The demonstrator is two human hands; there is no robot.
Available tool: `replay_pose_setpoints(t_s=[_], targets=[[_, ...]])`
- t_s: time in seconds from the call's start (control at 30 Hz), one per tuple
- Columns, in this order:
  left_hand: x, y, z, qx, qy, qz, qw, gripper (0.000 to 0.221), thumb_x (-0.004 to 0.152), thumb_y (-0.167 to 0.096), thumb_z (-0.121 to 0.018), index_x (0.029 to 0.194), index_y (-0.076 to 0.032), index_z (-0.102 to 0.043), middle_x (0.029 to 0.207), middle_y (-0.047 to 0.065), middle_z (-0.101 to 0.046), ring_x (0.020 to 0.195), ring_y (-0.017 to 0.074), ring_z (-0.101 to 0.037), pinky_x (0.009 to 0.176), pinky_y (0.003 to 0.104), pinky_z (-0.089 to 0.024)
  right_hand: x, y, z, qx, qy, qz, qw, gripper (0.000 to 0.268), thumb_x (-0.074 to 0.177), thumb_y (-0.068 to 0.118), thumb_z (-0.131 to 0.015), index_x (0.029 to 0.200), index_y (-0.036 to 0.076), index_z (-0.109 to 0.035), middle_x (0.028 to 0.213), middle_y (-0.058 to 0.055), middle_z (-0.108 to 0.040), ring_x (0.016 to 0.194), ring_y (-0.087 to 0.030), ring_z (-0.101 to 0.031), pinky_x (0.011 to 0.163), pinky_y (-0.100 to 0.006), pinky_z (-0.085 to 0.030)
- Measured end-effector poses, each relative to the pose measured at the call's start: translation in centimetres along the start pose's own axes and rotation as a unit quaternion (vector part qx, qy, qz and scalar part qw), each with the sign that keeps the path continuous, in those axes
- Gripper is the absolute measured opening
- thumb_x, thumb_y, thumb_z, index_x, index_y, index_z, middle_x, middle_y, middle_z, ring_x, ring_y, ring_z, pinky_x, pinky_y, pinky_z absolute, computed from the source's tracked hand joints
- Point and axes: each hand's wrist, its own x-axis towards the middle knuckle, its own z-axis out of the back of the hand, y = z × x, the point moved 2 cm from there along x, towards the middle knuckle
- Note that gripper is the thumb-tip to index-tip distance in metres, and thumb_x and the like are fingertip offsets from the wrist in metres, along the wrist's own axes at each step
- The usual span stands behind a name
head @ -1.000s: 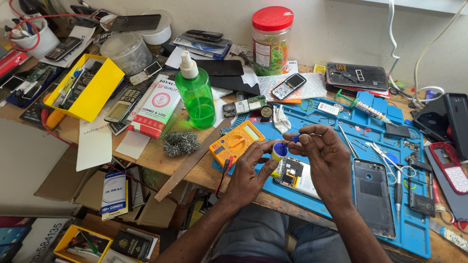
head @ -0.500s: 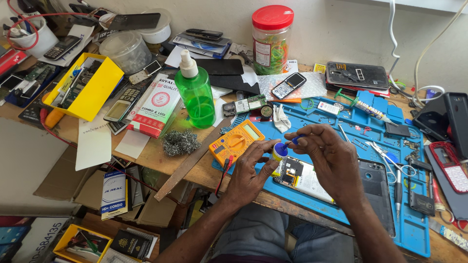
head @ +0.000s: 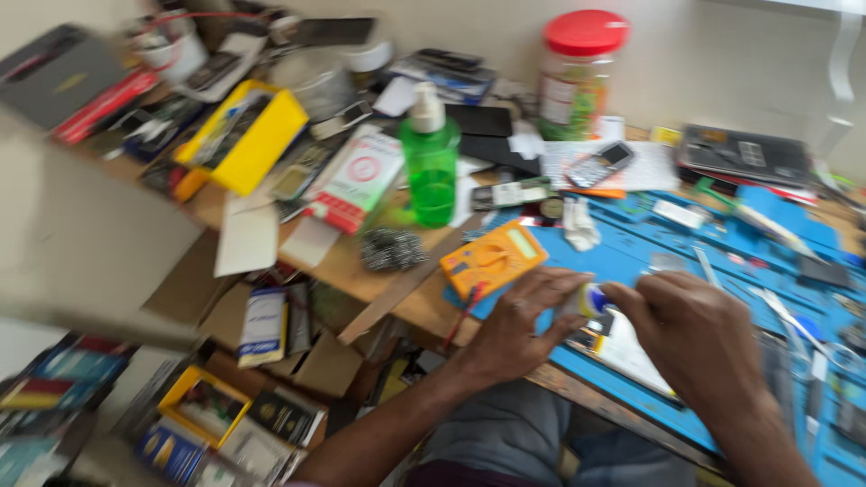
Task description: The person reassembles a smartphone by applying adhesive to the frame, attaching the screen assembly, and inserting a SIM card. They then power on the device to verify functionality.
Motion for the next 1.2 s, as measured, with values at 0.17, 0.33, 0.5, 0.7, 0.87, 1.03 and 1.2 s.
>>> replay_pose_setpoints(t_s=[0.17, 0.33, 0.5, 0.7, 0.87, 1.03, 1.2], targets=[[0.2, -1.1, 2.2, 0.036, 0.035, -0.017, 0.999, 0.045, 0.102, -0.024, -0.068, 0.143, -0.007, -0.058, 0.134, 0.014, -0.064, 0.129, 0.0306, -0.062, 0.111, 0.041, -0.051, -1.8, -0.5, 1.0, 0.208, -0.132, 0.153, 0.957, 0.026, 0.084, 0.018, -0.071, 0.105, 0.002, -0.076, 0.092, -0.012, -0.074, 0.081, -0.024, -0.072, 0.072, -0.034, -0.056], [0.2, -2.8, 3.8, 0.118, 0.09, -0.056, 0.987, 0.052, 0.1, -0.028, -0.068, 0.146, -0.008, -0.057, 0.134, 0.013, -0.063, 0.126, 0.0306, -0.062, 0.11, 0.042, -0.052, -2.2, -1.0, -1.6, 0.123, 0.007, -0.01, 0.992, 0.018, 0.096, 0.024, -0.069, 0.096, 0.009, -0.08, 0.086, -0.008, -0.077, 0.069, -0.02, -0.07, 0.067, -0.032, -0.057], [0.5, -3.6, 5.8, 0.218, 0.123, -0.091, 0.964, 0.053, 0.098, -0.026, -0.068, 0.142, 0.0, -0.056, 0.135, 0.018, -0.062, 0.126, 0.0338, -0.06, 0.112, 0.045, -0.049, -2.4, 0.4, -1.8, 0.274, 0.001, -0.024, 0.961, 0.016, 0.096, 0.016, -0.067, 0.097, 0.006, -0.079, 0.082, -0.012, -0.074, 0.071, -0.023, -0.073, 0.064, -0.034, -0.058], [0.5, -4.2, 7.1, 0.218, 0.154, -0.06, 0.962, 0.05, 0.092, -0.022, -0.071, 0.133, 0.004, -0.061, 0.127, 0.021, -0.063, 0.121, 0.0372, -0.059, 0.102, 0.048, -0.047, -3.3, 1.5, -3.3, 0.354, -0.092, 0.064, 0.929, 0.014, 0.091, 0.012, -0.074, 0.101, 0.003, -0.073, 0.09, -0.012, -0.077, 0.081, -0.023, -0.079, 0.065, -0.034, -0.058], [1.6, -2.0, 11.0, 0.295, 0.094, -0.068, 0.948, 0.04, 0.084, -0.005, -0.068, 0.124, -0.003, -0.066, 0.131, 0.015, -0.064, 0.125, 0.0351, -0.06, 0.109, 0.045, -0.048, -3.0, -2.0, -3.4, 0.407, -0.059, 0.043, 0.911, 0.028, 0.091, 0.01, -0.071, 0.117, 0.002, -0.07, 0.091, -0.01, -0.08, 0.081, -0.019, -0.078, 0.071, -0.032, -0.059], [1.9, 4.2, 16.0, 0.455, 0.12, 0.054, 0.88, 0.048, 0.083, -0.014, -0.074, 0.131, -0.013, -0.068, 0.126, 0.012, -0.066, 0.117, 0.0324, -0.063, 0.101, 0.045, -0.051, -1.4, -12.3, -2.1, 0.206, -0.098, -0.116, 0.967, 0.018, 0.094, 0.017, -0.073, 0.107, 0.006, -0.078, 0.099, -0.014, -0.077, 0.083, -0.025, -0.076, 0.076, -0.037, -0.059], [1.2, 6.2, 15.8, 0.438, 0.093, 0.069, 0.892, 0.044, 0.087, -0.018, -0.077, 0.13, -0.013, -0.068, 0.122, 0.012, -0.066, 0.117, 0.0328, -0.063, 0.099, 0.047, -0.053, 0.9, -14.1, -5.3, -0.03, 0.053, -0.102, 0.993, 0.029, 0.089, 0.033, -0.078, 0.101, 0.007, -0.081, 0.097, -0.016, -0.077, 0.093, -0.035, -0.071, 0.082, -0.047, -0.056]])
